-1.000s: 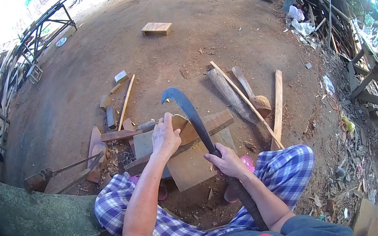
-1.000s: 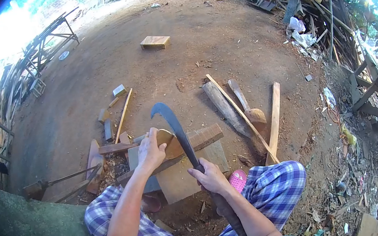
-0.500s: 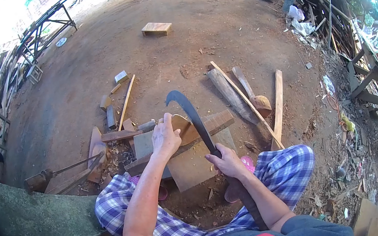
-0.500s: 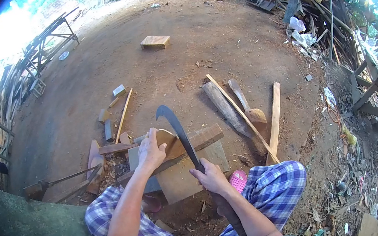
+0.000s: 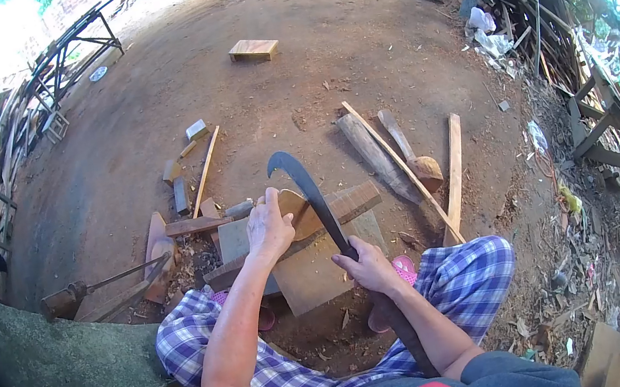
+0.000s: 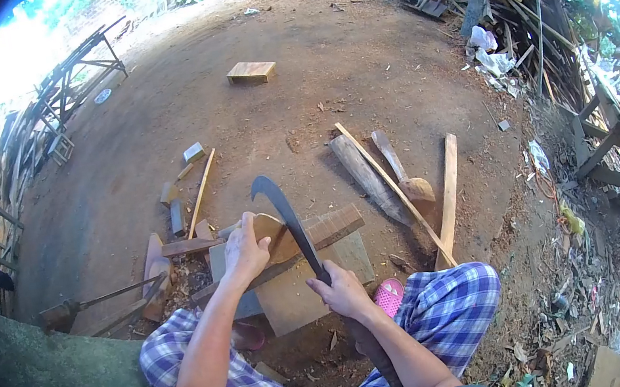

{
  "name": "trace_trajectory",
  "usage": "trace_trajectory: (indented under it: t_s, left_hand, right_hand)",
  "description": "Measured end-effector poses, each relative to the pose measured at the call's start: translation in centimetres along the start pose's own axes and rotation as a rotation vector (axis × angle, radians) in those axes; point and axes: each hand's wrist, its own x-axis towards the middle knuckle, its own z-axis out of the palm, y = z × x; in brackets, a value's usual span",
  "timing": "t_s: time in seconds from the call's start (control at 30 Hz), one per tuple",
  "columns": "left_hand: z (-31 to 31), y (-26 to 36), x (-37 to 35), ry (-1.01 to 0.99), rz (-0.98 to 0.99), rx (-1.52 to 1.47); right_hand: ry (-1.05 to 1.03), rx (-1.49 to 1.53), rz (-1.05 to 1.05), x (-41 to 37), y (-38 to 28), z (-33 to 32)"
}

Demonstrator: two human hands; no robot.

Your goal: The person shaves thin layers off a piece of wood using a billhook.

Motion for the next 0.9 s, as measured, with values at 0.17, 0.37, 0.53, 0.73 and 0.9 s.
trace_trajectory:
  t_s: [0.17, 0.37, 0.53, 0.73, 0.9]
  left_hand:
    - [-0.1, 0.0, 0.1, -0.002, -0.006, -0.005]
    - [-0.3, 0.1, 0.1, -0.031, -0.032, -0.022]
    - [-0.3, 0.0, 0.0, -0.027, -0.023, -0.031]
    - [-0.5, 0.3, -0.1, -0.05, -0.045, -0.029]
    - [-0.5, 0.3, -0.1, -0.041, -0.034, -0.031]
  right_hand:
    - [0.0, -0.01, 0.002, 0.1, 0.2, 0.1]
    - [-0.02, 0.029, 0.03, 0.0, -0.4, -0.1]
    - [-0.012, 0.037, 0.01, 0.0, -0.1, 0.0]
    - [-0.031, 0.055, 0.016, 0.2, 0.3, 0.0]
    - [-0.011, 0.041, -0.025, 0.2, 0.6, 0.1]
